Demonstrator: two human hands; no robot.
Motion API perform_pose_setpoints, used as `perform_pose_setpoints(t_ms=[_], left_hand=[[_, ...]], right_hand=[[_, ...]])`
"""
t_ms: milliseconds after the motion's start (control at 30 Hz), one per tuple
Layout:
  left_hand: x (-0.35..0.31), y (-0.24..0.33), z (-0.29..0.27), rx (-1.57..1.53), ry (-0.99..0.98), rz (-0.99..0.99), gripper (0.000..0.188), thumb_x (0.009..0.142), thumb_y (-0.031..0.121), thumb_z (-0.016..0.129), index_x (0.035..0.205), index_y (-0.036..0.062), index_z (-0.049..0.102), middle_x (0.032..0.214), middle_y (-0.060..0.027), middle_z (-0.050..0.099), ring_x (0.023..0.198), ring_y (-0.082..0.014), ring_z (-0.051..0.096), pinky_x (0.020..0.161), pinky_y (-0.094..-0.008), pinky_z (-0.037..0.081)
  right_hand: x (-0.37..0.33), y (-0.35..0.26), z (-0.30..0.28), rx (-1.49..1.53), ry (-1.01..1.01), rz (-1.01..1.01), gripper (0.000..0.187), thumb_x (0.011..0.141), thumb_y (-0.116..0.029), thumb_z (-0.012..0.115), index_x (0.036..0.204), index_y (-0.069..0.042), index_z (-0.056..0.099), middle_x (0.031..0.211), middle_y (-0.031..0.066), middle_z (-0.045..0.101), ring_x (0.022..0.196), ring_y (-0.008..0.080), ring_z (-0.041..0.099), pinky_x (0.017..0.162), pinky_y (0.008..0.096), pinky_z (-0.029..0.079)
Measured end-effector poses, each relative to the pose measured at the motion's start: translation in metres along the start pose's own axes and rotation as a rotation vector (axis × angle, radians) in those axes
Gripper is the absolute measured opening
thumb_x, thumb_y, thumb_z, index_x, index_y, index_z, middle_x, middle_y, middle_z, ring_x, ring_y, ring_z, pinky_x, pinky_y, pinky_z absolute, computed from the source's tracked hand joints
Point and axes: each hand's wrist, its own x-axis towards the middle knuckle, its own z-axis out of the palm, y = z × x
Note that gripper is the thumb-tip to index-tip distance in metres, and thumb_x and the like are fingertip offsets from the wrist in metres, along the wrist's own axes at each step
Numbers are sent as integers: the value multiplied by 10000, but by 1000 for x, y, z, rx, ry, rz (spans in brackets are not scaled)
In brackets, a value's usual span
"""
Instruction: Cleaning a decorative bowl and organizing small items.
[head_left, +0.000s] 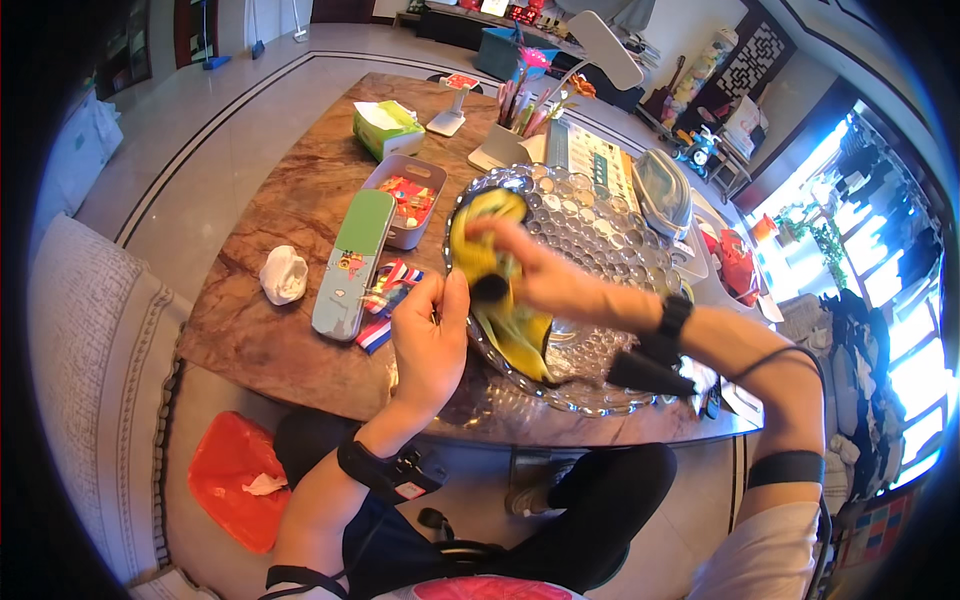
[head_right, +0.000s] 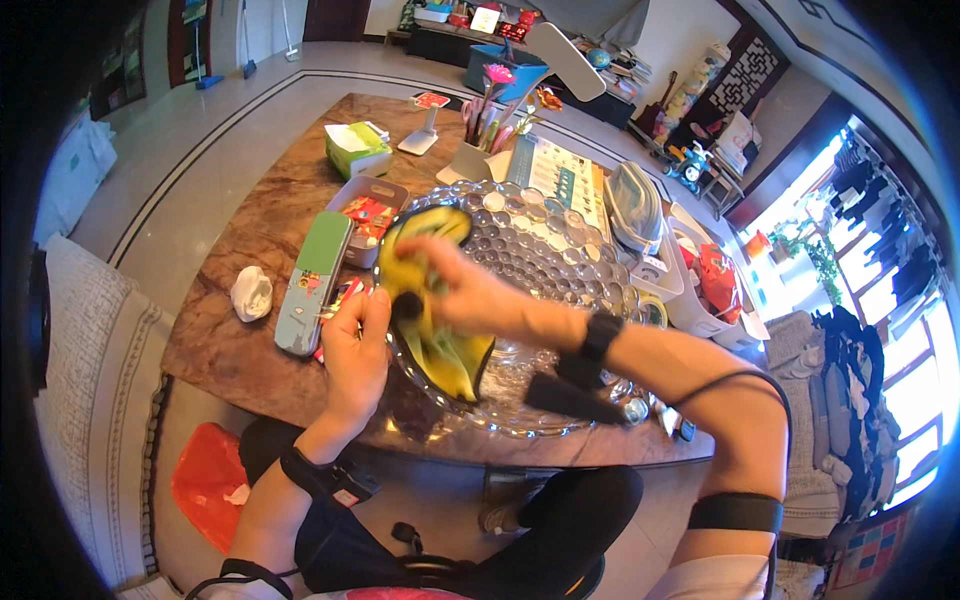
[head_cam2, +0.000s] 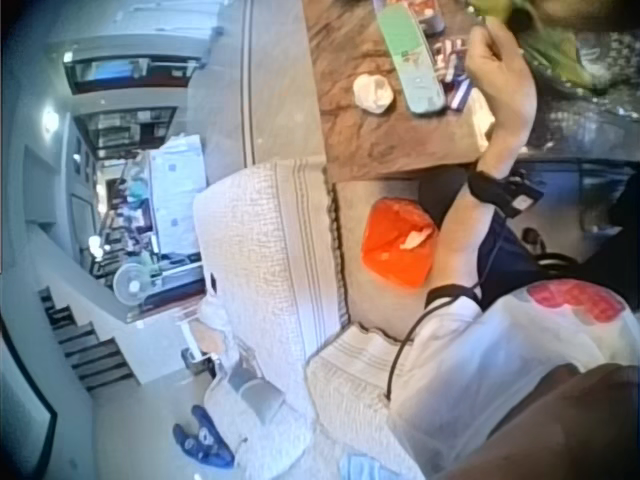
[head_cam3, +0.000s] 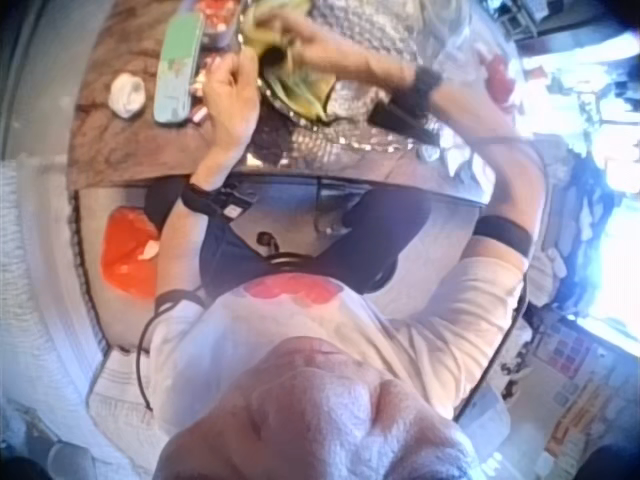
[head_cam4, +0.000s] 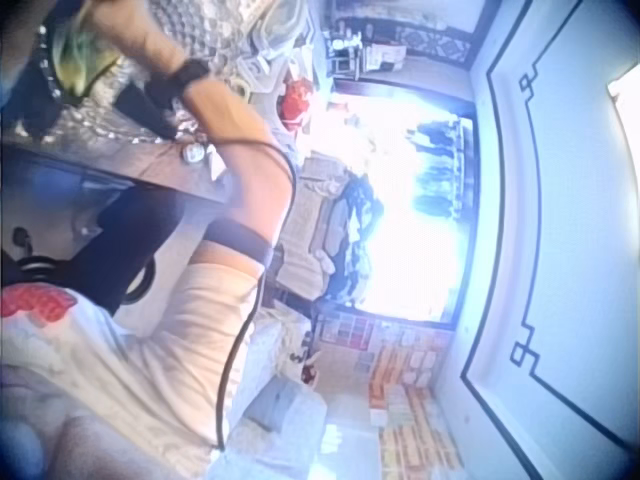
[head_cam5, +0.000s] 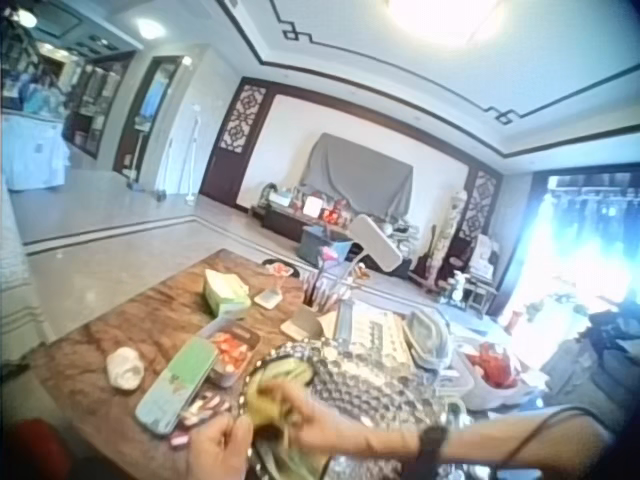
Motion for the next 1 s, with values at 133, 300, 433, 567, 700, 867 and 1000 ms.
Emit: perform_pose_setpoints(t_ms=[133,300,433,567,700,867,1000], left_hand=[[-1,8,2,61,11,134,385,901,187,503,589,39,334,539,28,303,538,-47,261,462,-241,251],[-1,9,2,38,-26,52,389,900,191,507,590,39,329,547,29,296,547,-51,259,468,-243,248],[-3,11,1,44,-29,98,390,894,197,515,587,42,331,545,31,295,547,-52,262,467,-248,248],[-10,12,4,36,-45,62,385,887,172,518,579,49,322,534,32,298,530,-45,259,455,-244,239],[-9,14,4,53,-73,44,385,888,146,508,575,57,302,544,46,282,532,-34,242,451,-233,225],[-11,21,-6,122,-55,15,377,878,128,515,577,50,302,540,41,273,530,-38,248,453,-233,231],[-8,18,-1,129,-27,46,372,875,122,518,580,43,303,536,34,273,527,-37,248,450,-234,230]], right_hand=[[-63,-30,-11,4,-404,88,458,820,-56,440,1266,-51,337,1171,144,417,1127,234,400,963,337,312],[-108,-4,-62,-528,-576,198,352,756,-135,515,1105,-99,488,1070,129,456,1040,305,426,915,368,348],[-83,37,-107,-1043,-403,173,334,677,-145,584,999,-101,502,1007,109,458,982,308,426,865,394,374],[-22,58,-122,-1123,-54,-17,310,683,-51,559,983,-71,483,1004,132,440,969,321,422,837,389,385],[60,34,-131,-712,58,-160,329,782,-108,559,1095,-51,475,1010,114,497,972,222,495,851,321,404],[128,-19,-72,-625,-676,306,585,835,-528,487,1215,-83,497,1022,87,596,962,172,537,854,299,417],[141,-13,-78,-375,-787,671,655,811,-613,439,1221,-106,503,1178,113,528,1082,205,484,924,329,374]])
